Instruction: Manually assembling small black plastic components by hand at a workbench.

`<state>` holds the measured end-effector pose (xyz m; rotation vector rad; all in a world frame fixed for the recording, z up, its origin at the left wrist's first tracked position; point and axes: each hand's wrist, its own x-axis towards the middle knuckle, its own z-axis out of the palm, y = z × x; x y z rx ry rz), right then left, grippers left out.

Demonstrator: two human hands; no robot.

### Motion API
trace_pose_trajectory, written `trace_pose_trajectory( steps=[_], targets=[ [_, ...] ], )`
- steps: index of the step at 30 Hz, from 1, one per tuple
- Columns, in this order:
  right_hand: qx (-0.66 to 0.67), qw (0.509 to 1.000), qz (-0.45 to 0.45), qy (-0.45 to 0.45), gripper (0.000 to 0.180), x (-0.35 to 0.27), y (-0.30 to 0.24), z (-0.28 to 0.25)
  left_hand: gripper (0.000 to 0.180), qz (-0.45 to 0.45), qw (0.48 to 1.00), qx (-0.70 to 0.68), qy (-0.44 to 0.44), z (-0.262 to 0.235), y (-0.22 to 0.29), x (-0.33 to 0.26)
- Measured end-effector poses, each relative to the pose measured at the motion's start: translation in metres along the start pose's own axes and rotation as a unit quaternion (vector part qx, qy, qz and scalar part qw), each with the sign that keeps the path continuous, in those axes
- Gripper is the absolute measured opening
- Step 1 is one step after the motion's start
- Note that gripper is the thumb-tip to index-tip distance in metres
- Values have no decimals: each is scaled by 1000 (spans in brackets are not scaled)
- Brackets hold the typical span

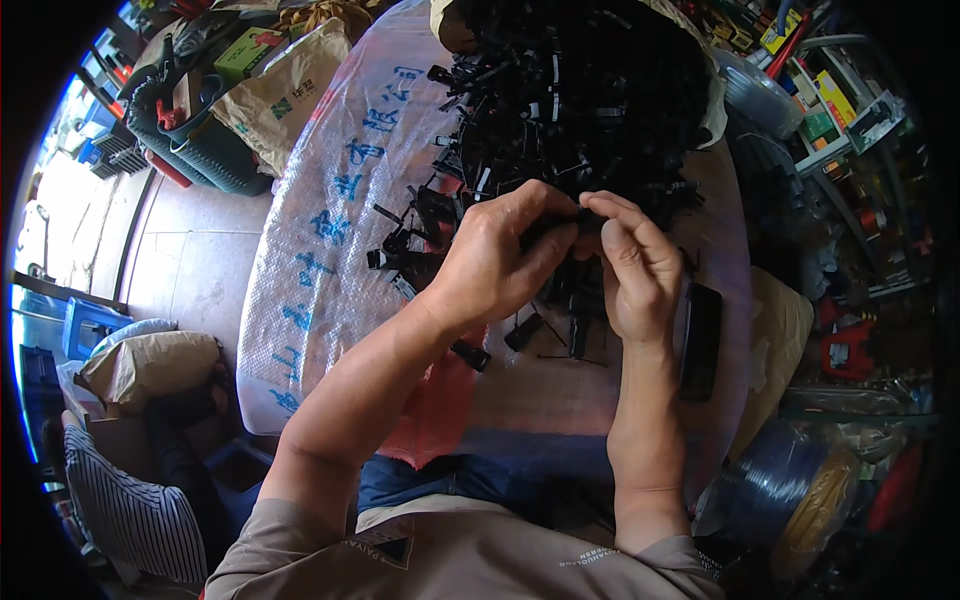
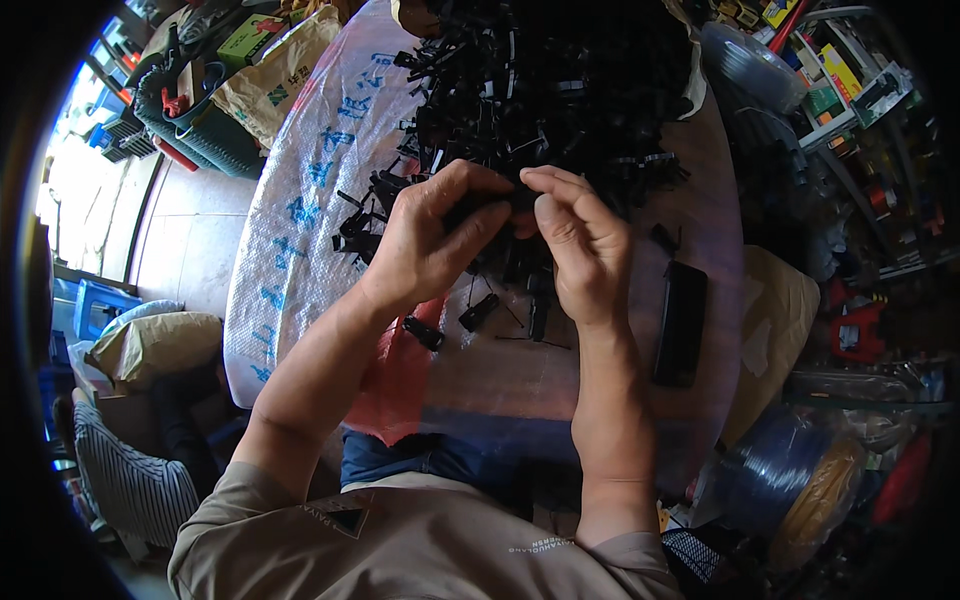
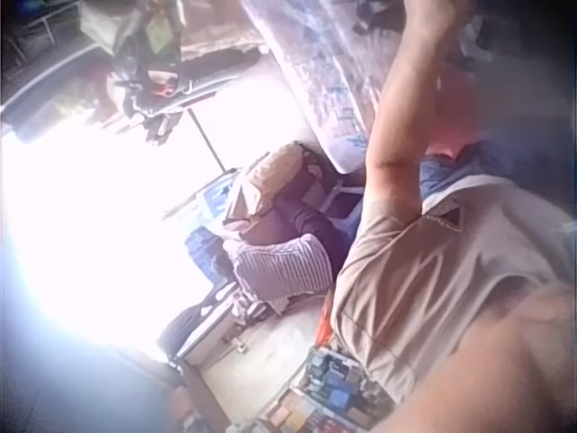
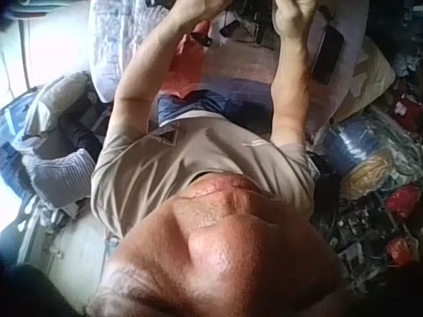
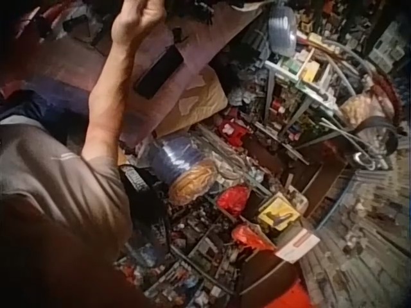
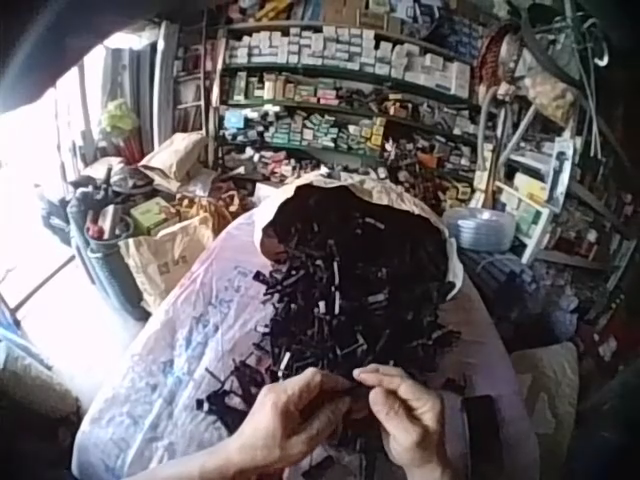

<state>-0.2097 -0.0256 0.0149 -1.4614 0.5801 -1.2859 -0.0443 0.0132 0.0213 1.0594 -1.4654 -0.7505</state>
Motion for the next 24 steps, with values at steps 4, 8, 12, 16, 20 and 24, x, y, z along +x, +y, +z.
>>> trace_pose_trajectory(
  steps=[4, 8, 12, 16, 20, 24],
  targets=[
    [-34, 999, 3, -10, 17, -1, 2, 1, 12, 13, 998, -56, 8, 3, -6, 0],
    [-51, 998, 25, -12, 16, -4, 7, 3, 9, -54, 996, -75, -22, 2, -3, -2],
    [-35, 999, -5, -22, 15, -3, 13, 0, 8, -40, 997, -59, -18, 4, -3, -3],
    [-22, 999, -33, -17, 15, -4, 16, -3, 7, 79, 996, 28, -2, 8, -12, -2],
    [-5, 998, 60, -19, 19, -4, 0, -3, 7, -106, 987, -118, -30, 3, 3, -2],
    [-40, 995, 80, -46, 17, -2, -9, -2, 12, -236, 909, -341, -46, -7, 0, 4]
  ],
)
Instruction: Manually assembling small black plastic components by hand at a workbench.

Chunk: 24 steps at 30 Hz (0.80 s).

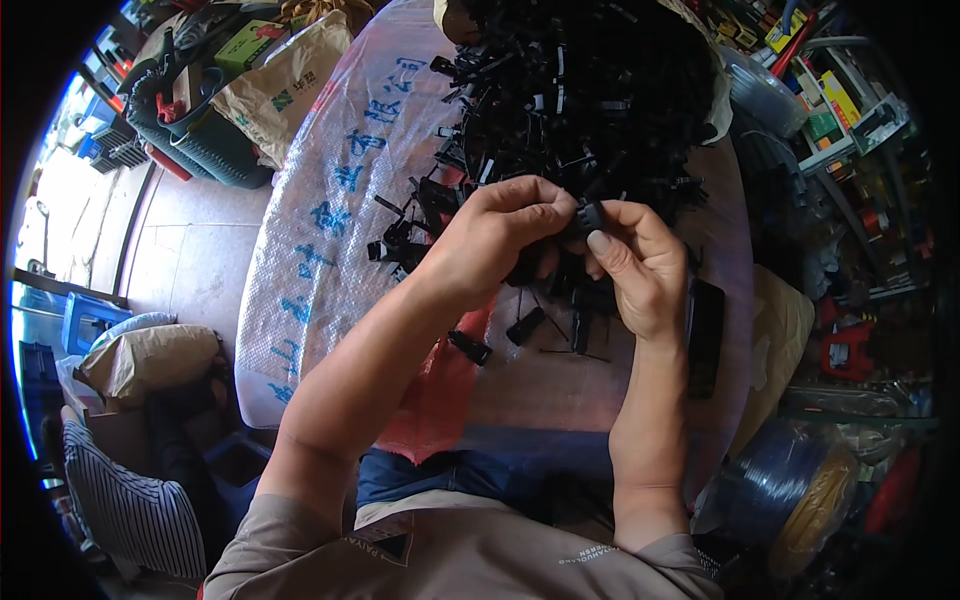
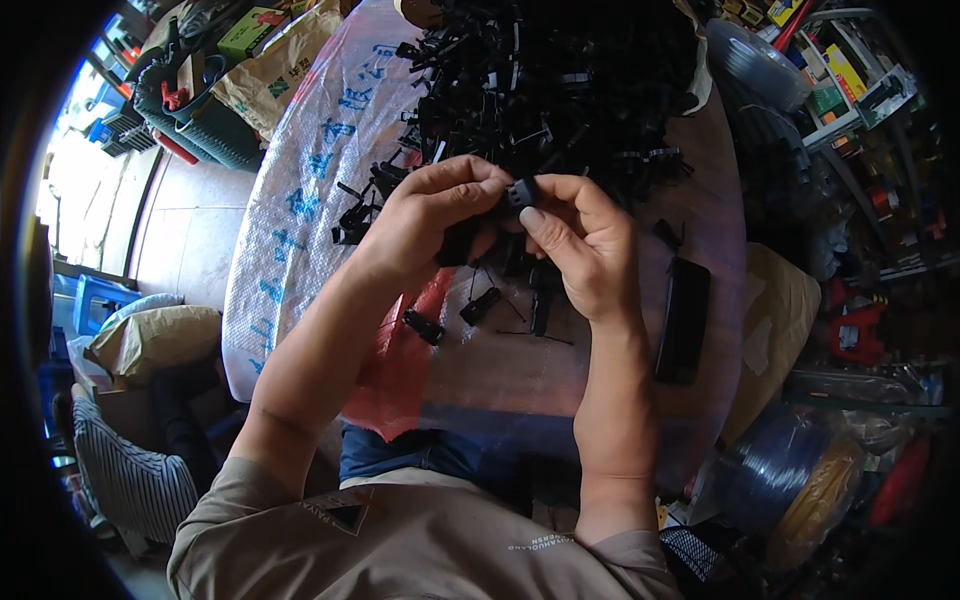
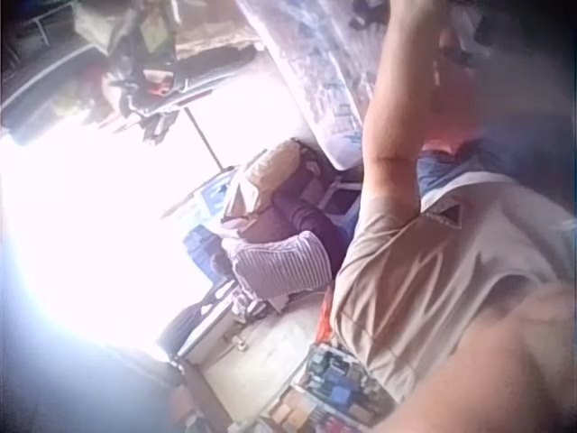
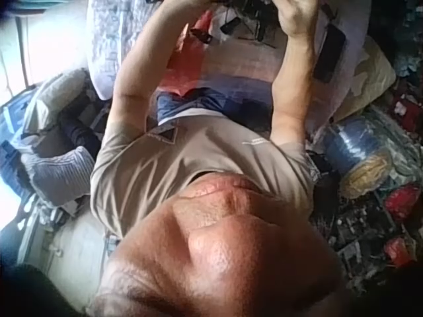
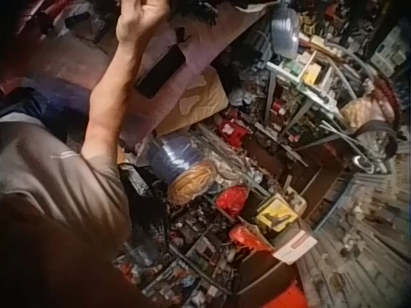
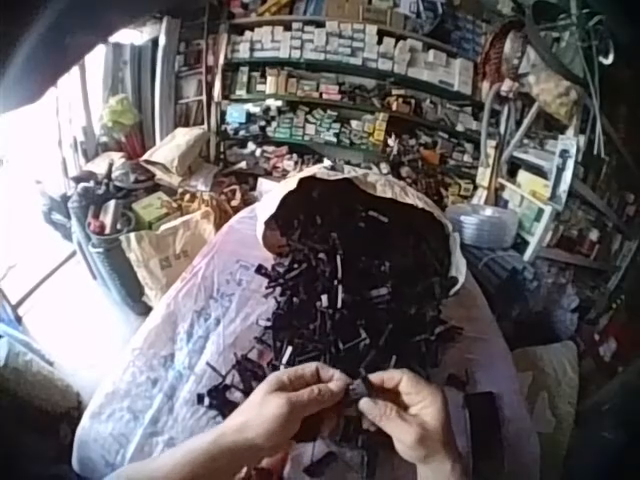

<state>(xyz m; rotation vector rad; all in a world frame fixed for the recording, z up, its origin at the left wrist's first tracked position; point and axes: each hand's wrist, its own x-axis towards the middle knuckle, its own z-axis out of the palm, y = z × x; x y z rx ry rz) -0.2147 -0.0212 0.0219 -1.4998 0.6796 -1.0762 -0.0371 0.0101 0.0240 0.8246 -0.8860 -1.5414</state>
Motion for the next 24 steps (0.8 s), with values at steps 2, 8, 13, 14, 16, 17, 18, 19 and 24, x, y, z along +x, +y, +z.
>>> trace_pose_trajectory(
  steps=[2, 8, 13, 14, 16, 17, 18, 19, 24],
  targets=[
    [-32, 999, 1, -5, 15, 0, -1, -2, 18, -57, 998, -29, -29, -3, 1, -1],
    [-68, 997, 24, -28, 11, -1, -2, -6, 31, 142, 938, 312, -51, -9, -4, 0],
    [-69, 995, 34, -55, 9, -1, 0, -4, 35, 139, 880, 450, -66, -8, 6, -2],
    [-79, 995, 39, -51, 9, -1, 0, -1, 35, 132, 881, 450, -63, -10, 6, -3],
    [-82, 994, 43, -54, 9, -1, 1, 0, 36, 118, 883, 448, -69, -11, 5, 0],
    [-72, 996, 40, -33, 8, -2, 2, 2, 35, 141, 907, 391, -66, -16, -3, 3],
    [-61, 997, 34, -14, 8, -2, 1, 4, 36, 98, 945, 306, -63, -16, 1, 3],
    [-90, 995, 37, 3, 8, -2, -4, 8, 37, 54, 973, 218, -59, -16, 6, 3],
    [-326, 908, -82, -249, 29, -24, -4, 50, 37, 65, 968, -228, -78, -58, 20, 15]
  ],
)
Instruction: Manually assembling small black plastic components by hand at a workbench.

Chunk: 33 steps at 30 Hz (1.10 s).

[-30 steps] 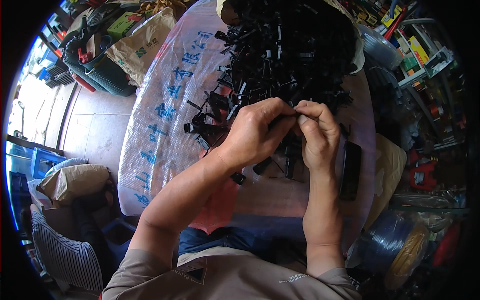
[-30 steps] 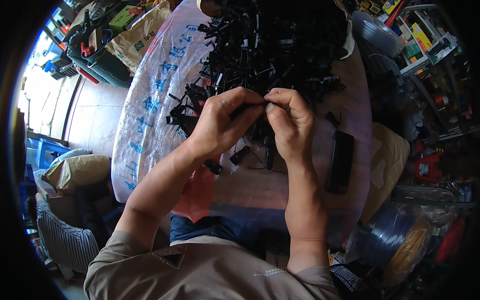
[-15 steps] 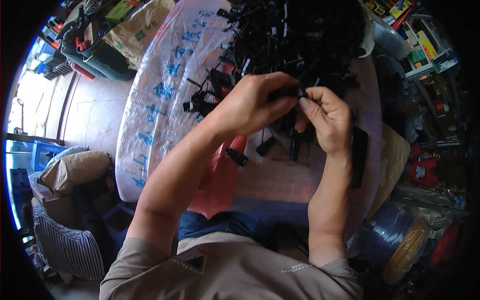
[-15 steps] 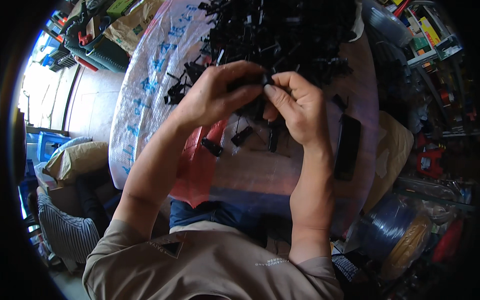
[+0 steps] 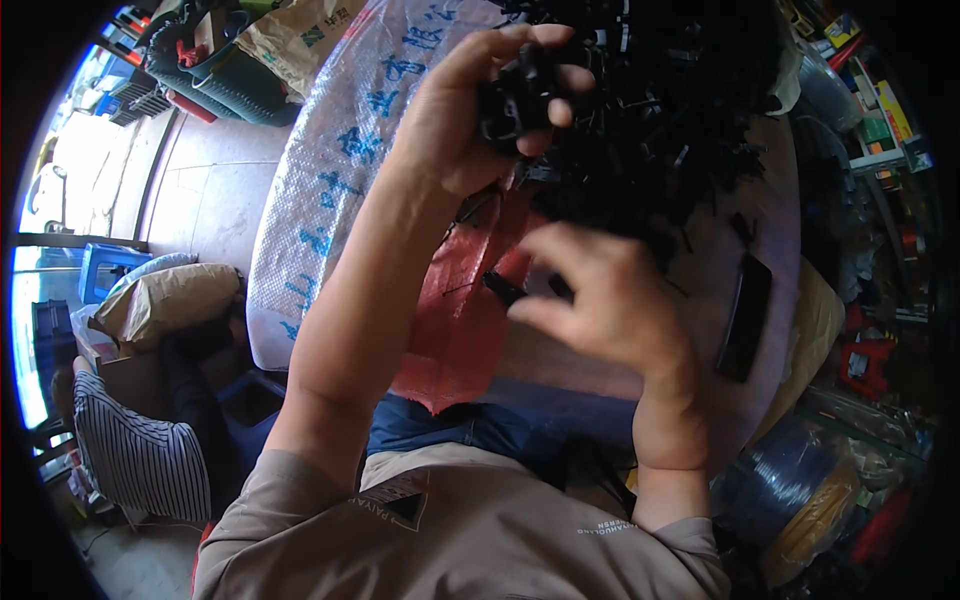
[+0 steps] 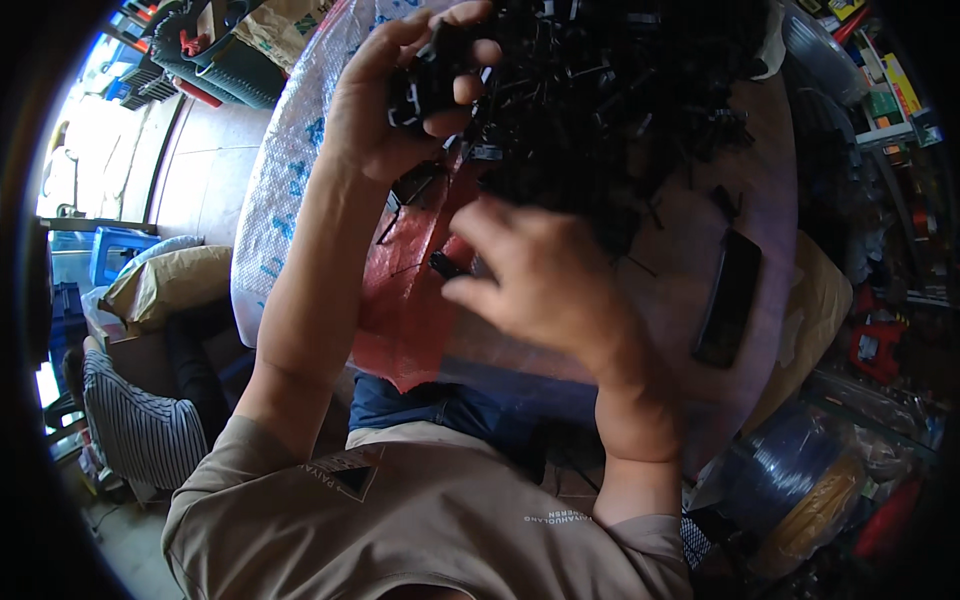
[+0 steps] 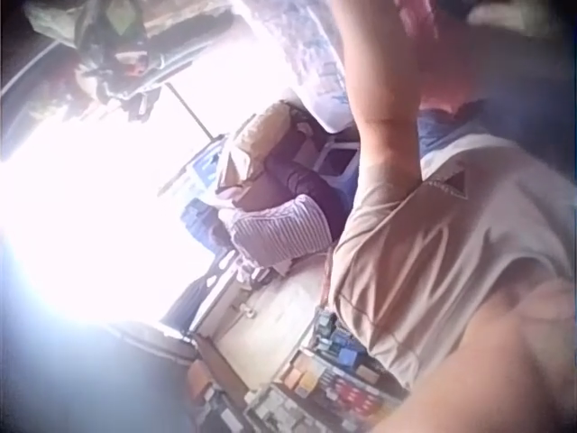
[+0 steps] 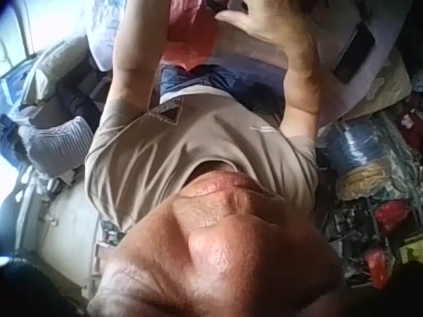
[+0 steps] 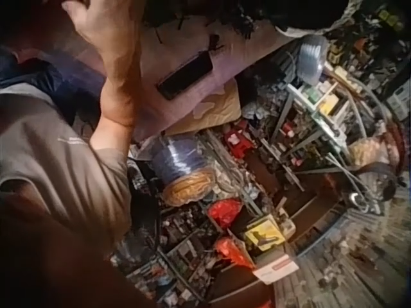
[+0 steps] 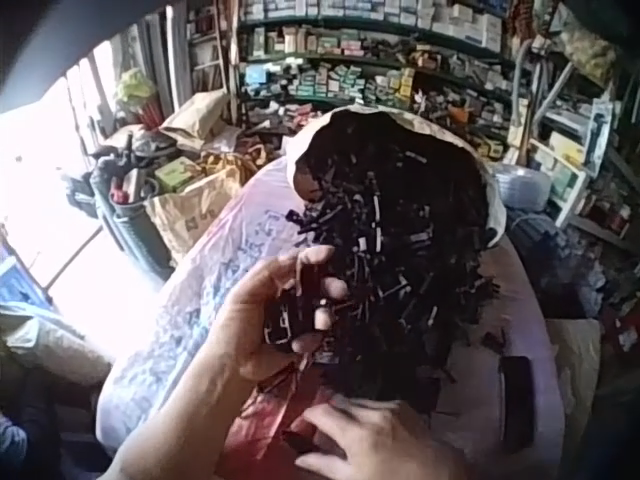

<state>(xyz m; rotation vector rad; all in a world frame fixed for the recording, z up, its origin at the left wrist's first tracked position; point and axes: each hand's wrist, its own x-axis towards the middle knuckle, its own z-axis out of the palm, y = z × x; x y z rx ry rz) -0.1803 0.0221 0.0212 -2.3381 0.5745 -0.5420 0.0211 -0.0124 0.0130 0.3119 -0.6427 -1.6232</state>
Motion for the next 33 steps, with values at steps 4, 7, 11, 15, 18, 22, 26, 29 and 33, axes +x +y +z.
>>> trace_pose_trajectory(
  steps=[4, 7, 11, 15, 18, 22, 26, 29, 33],
  targets=[
    [-121, 989, -82, -2, 15, -1, 5, 19, 33, 26, 995, -80, 60, -6, 4, -1],
    [29, 995, -33, 94, 14, 1, 5, -1, 21, 26, 993, -89, 71, -7, 6, -2],
    [252, 939, 60, 227, 15, 0, 26, -17, 15, 36, 995, 24, 92, 0, 1, -4],
    [374, 868, 36, 325, 17, -3, 50, -37, 17, -88, 941, 321, 65, 26, -1, -5],
    [389, 859, 15, 334, 15, 1, 56, -36, 44, -49, 898, 434, 48, 38, -13, -10],
    [340, 876, 5, 341, 15, 1, 56, -33, 42, -1, 863, 504, 34, 45, -22, -11],
    [345, 880, 7, 328, 16, 4, 48, -31, 29, 49, 847, 528, 36, 47, -34, -13],
    [319, 893, 17, 317, 17, 2, 49, -28, 24, 80, 843, 531, 40, 47, -40, -13],
    [326, 893, 45, 307, 16, 0, 56, -25, 17, 115, 845, 516, 79, 49, -48, -11]
  ],
)
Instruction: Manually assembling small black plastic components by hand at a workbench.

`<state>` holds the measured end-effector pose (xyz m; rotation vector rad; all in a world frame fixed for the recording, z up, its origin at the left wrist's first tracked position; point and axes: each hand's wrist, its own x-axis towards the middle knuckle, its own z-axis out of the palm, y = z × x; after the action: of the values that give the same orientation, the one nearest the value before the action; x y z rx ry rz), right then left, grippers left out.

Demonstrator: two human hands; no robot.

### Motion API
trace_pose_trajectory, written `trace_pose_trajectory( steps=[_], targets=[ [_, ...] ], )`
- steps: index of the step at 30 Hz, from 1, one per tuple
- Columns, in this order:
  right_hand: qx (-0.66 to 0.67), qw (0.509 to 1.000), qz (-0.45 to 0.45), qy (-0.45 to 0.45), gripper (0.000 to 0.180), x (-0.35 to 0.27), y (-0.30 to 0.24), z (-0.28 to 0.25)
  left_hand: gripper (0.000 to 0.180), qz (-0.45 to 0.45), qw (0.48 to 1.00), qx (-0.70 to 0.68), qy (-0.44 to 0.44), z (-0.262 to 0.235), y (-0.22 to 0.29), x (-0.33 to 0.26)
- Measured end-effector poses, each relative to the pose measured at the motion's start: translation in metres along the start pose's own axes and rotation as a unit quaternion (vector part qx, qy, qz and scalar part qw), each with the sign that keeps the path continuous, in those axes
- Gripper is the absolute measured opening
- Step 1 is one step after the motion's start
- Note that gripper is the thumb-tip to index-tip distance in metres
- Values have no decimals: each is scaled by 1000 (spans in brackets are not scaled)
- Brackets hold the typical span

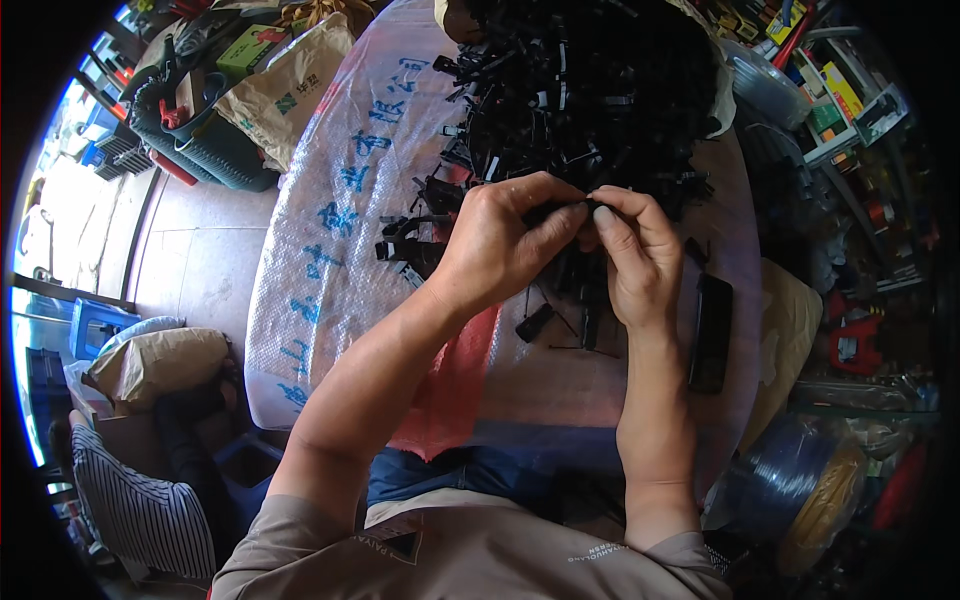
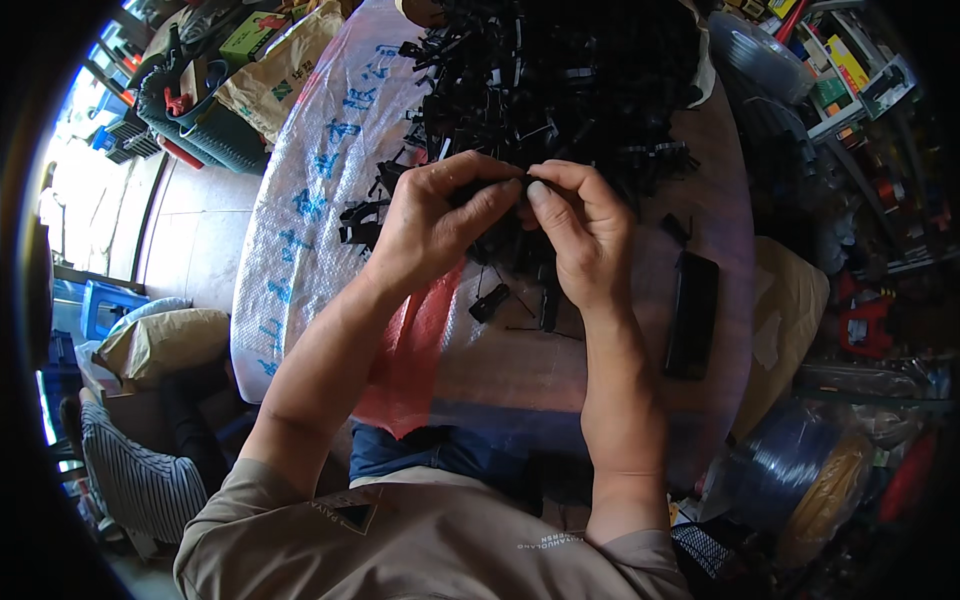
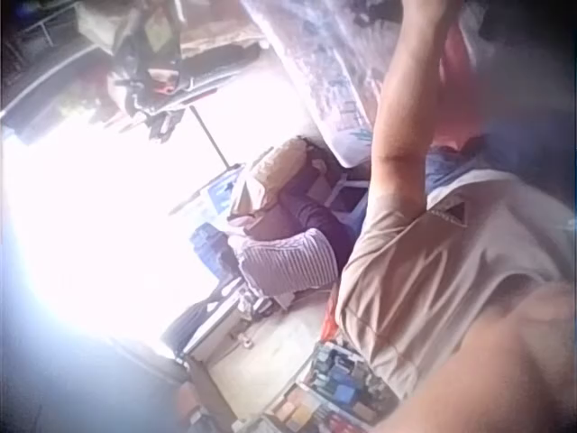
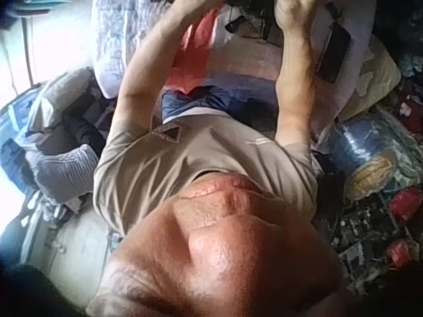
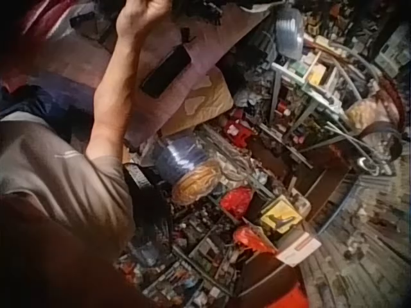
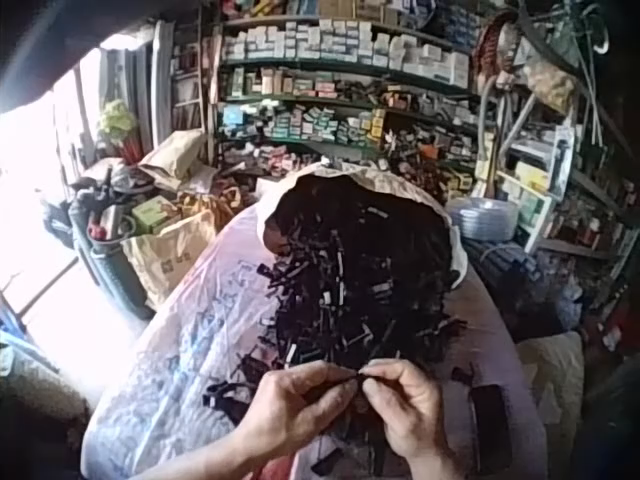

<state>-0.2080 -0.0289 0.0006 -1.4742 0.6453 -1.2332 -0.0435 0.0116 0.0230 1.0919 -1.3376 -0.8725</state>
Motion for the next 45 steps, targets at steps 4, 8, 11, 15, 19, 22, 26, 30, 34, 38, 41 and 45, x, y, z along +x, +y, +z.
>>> trace_pose_trajectory(
  steps=[4, 8, 11, 15, 19, 22, 26, 30, 34, 38, 41, 45],
  targets=[
    [7, 1000, 7, -5, 16, 1, 1, 1, 15, -5, 1000, 18, 17, 3, -5, -1],
    [24, 999, 17, -14, 16, 1, 4, -1, 14, 17, 998, 42, 31, 5, -9, -1],
    [29, 999, 19, -20, 17, 1, 4, -2, 14, 12, 999, 43, 29, 4, -7, -1],
    [39, 999, 13, -18, 17, 1, 0, 0, 13, 15, 1000, -5, 2, 2, -4, -1],
    [45, 999, 28, -15, 17, 0, 0, -1, 13, -6, 1000, -14, -2, 0, 1, -1],
    [52, 998, 22, -21, 16, 1, 0, -2, 12, -23, 999, 5, -48, -5, 7, -1],
    [28, 999, 31, -28, 15, 1, 1, -2, 11, -39, 997, 28, -56, -5, 6, -1],
    [29, 999, 28, -36, 14, 2, 0, -2, 12, -80, 994, 60, -48, -5, 9, -1],
    [34, 998, 24, -37, 13, 2, 0, -1, 11, -51, 996, 67, -44, -4, 6, -2],
    [35, 999, 4, -28, 13, 1, 1, -4, 10, 6, 996, 87, -35, 2, -4, -3],
    [34, 999, 21, -24, 14, 0, -1, -10, 10, 97, 984, 141, -43, 1, -6, -1],
    [73, 994, 83, -4, 18, 2, -16, 1, 15, -155, 978, -121, -67, -8, 4, 3]
  ],
)
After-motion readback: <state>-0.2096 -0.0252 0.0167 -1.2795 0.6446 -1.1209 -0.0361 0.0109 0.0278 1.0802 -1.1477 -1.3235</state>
